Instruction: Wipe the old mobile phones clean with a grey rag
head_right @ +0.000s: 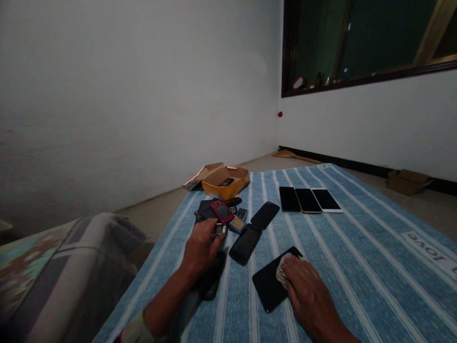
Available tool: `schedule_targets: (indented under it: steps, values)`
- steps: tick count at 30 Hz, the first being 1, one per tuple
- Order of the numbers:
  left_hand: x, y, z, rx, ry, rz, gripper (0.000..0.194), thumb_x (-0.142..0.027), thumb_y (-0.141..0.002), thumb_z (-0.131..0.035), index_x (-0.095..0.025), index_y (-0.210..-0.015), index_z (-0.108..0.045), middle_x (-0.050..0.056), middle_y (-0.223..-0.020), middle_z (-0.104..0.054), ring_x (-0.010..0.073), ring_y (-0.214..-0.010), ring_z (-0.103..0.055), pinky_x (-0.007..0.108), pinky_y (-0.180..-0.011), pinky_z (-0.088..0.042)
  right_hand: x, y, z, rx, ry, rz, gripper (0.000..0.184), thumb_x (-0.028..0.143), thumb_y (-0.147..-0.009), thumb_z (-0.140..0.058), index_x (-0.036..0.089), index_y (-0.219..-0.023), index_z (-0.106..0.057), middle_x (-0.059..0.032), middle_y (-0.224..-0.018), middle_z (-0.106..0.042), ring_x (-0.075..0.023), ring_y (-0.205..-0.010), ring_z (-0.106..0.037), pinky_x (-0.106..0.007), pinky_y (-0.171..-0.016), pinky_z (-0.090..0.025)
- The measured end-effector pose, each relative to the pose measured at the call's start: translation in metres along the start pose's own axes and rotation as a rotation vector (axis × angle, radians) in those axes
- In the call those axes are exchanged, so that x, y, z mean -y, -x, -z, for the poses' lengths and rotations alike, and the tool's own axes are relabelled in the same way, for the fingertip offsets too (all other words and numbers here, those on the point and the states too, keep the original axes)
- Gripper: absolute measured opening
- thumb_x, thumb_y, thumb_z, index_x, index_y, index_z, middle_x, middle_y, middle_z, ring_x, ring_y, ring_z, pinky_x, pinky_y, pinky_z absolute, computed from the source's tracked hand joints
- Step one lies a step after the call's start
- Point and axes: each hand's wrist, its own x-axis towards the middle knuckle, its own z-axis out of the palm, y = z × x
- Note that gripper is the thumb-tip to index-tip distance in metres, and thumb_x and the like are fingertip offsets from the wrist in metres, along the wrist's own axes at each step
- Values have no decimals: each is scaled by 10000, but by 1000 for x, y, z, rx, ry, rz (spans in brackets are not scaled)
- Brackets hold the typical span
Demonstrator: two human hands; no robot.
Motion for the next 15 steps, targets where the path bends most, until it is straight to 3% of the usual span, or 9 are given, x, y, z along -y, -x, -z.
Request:
schedule_targets:
  steps: [3, 6, 10, 13, 15]
  values:
    - [28, -44, 14, 97, -126, 120, 417, -186, -791, -630, -180, -1202, -558, 130, -1225, -624, 311, -1156, -551, 423, -946, -455, -1, 0, -1, -17, 8, 17, 356, 169, -908, -434, 176, -1224, -595, -128, -1233, -677, -285, -1132, -646, -482, -946, -538]
    - [45, -70, 13, 225, -173, 169, 413, -271, -770, -682, -173, -1161, -596, 152, -1088, -693, 354, -1056, -614, 420, -828, -483, -2, 0, -1, -22, 14, 35, 344, 182, -913, -433, 187, -1215, -599, -121, -1215, -687, -281, -1102, -662, -475, -926, -548]
    - [52, -81, 5, 342, -166, 130, 508, -329, -773, -686, -188, -1247, -572, 152, -1053, -719, 344, -981, -668, 407, -777, -488, -2, 0, 0, -40, 7, 42, 341, 200, -916, -446, 177, -1218, -602, -122, -1204, -692, -281, -1088, -668, -458, -924, -547]
    - [50, -85, 2, 372, -140, 73, 595, -333, -727, -732, -219, -1285, -559, 143, -1072, -717, 341, -979, -673, 412, -763, -502, -3, 2, 0, -48, 11, 45, 332, 212, -919, -451, 166, -1207, -609, -126, -1193, -697, -283, -1081, -671, -447, -916, -547]
    - [49, -90, 1, 370, -109, 32, 546, -358, -719, -756, -234, -1229, -605, 132, -1049, -720, 332, -962, -676, 410, -756, -511, -4, 2, 0, -42, 15, 54, 328, 216, -921, -452, 165, -1204, -610, -126, -1190, -698, -283, -1079, -672, -445, -913, -546]
